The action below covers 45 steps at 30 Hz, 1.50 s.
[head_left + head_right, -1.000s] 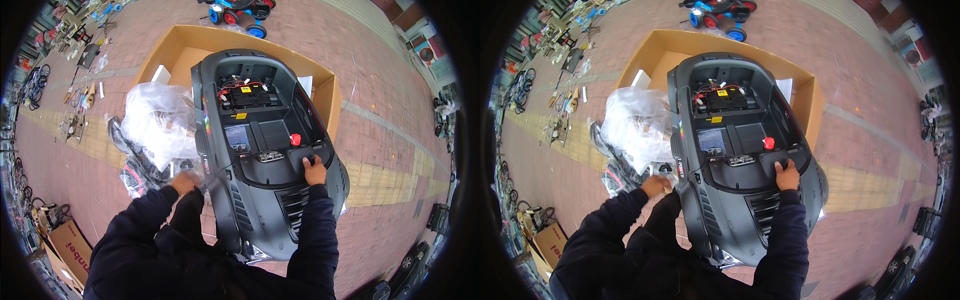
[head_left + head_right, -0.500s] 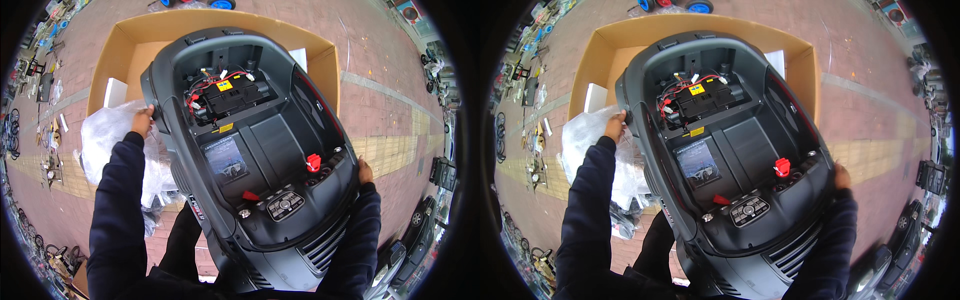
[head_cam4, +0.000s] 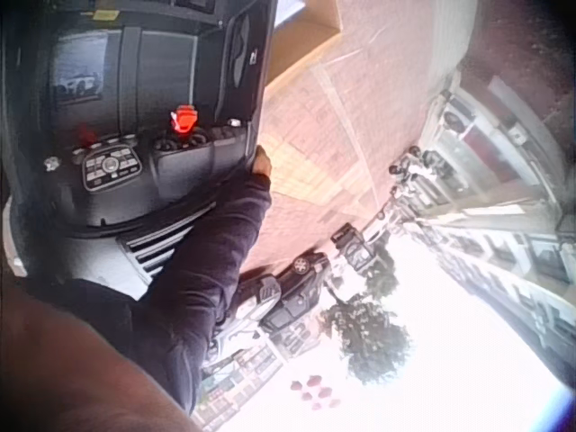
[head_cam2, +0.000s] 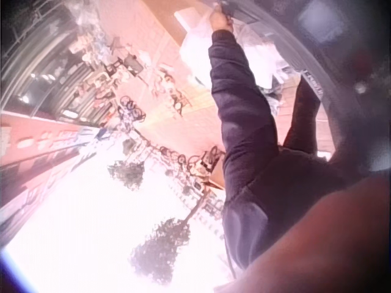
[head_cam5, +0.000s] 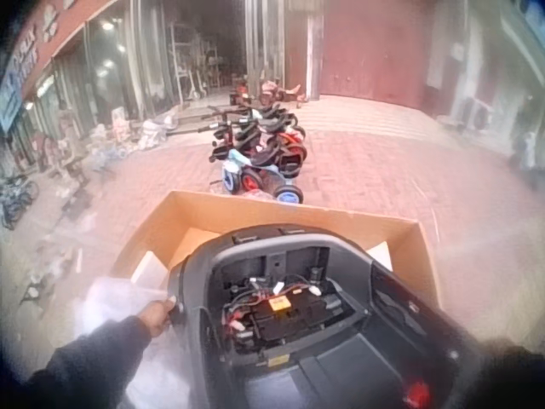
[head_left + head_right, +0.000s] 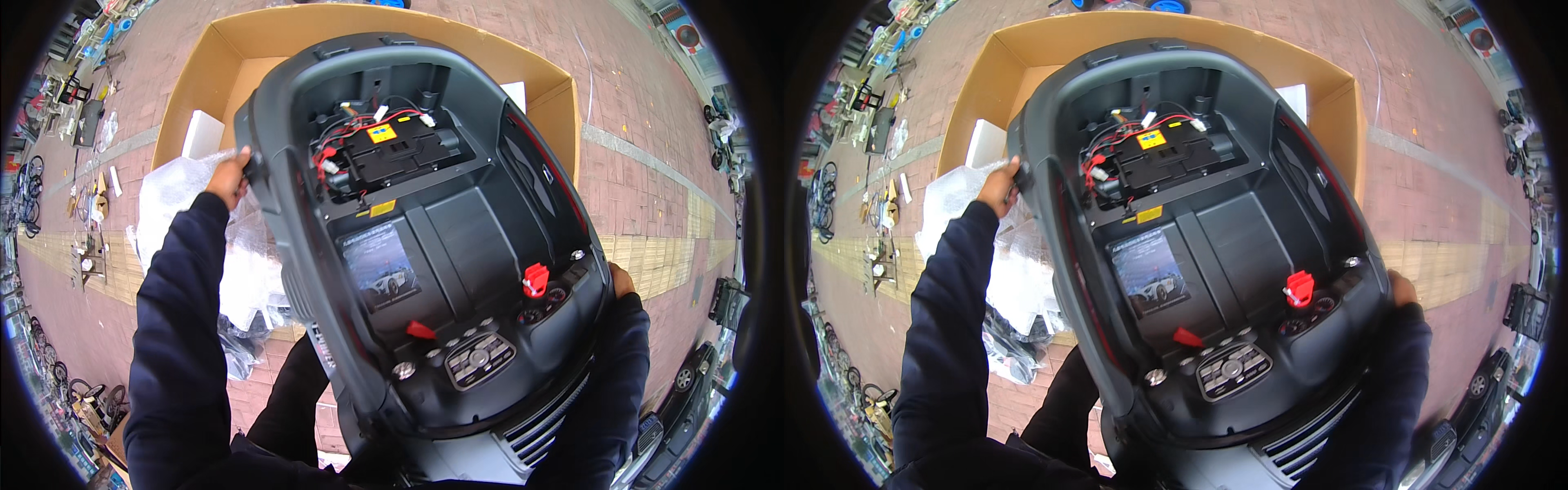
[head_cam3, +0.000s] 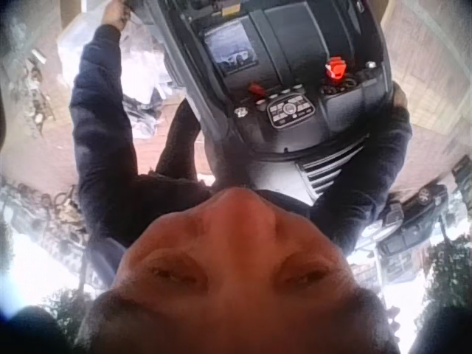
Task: The person assembles a gray toy Mercedes car by attaching a wheel with a lug nut, installing the steering wheel, and handling the seat. The car is placed on a cardboard box on a tiled floor.
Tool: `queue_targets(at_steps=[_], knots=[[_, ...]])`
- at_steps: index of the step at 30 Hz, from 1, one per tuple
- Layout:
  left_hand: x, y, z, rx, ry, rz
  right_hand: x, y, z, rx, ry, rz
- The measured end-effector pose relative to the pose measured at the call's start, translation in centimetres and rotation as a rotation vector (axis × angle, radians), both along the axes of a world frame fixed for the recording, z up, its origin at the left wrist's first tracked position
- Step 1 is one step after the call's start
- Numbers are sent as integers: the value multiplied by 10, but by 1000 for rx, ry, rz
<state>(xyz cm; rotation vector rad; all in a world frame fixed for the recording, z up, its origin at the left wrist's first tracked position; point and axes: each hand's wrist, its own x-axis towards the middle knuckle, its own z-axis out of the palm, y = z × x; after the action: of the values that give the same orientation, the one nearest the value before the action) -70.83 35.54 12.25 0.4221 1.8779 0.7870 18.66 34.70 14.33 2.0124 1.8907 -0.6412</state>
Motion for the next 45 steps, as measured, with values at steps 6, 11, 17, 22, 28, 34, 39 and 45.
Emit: queue_targets(at_steps=[6, 11, 17, 22, 28, 34, 39, 45], knots=[[13, -104, 41, 122, -65, 201, 42, 25, 8, 39, -160, 125], [45, -180, 92, 167, -58, 470, 56, 56, 24, 175, -153, 49], [116, -222, 74, 314, -179, 509, 91, 126, 9, 251, -299, 273], [163, -200, -4, 184, -306, 968, 101, 266, -44, 173, -436, 530], [248, -192, -61, 368, -373, 1070, 90, 373, -79, 337, -131, 370], [234, -213, -56, 139, -401, 1307, 31, 387, -97, 287, -221, 627], [196, -222, -20, -32, -262, 1282, -56, 374, -116, 194, -65, 575], [208, -227, 13, -135, -181, 1320, -96, 363, -126, 123, -120, 787]])
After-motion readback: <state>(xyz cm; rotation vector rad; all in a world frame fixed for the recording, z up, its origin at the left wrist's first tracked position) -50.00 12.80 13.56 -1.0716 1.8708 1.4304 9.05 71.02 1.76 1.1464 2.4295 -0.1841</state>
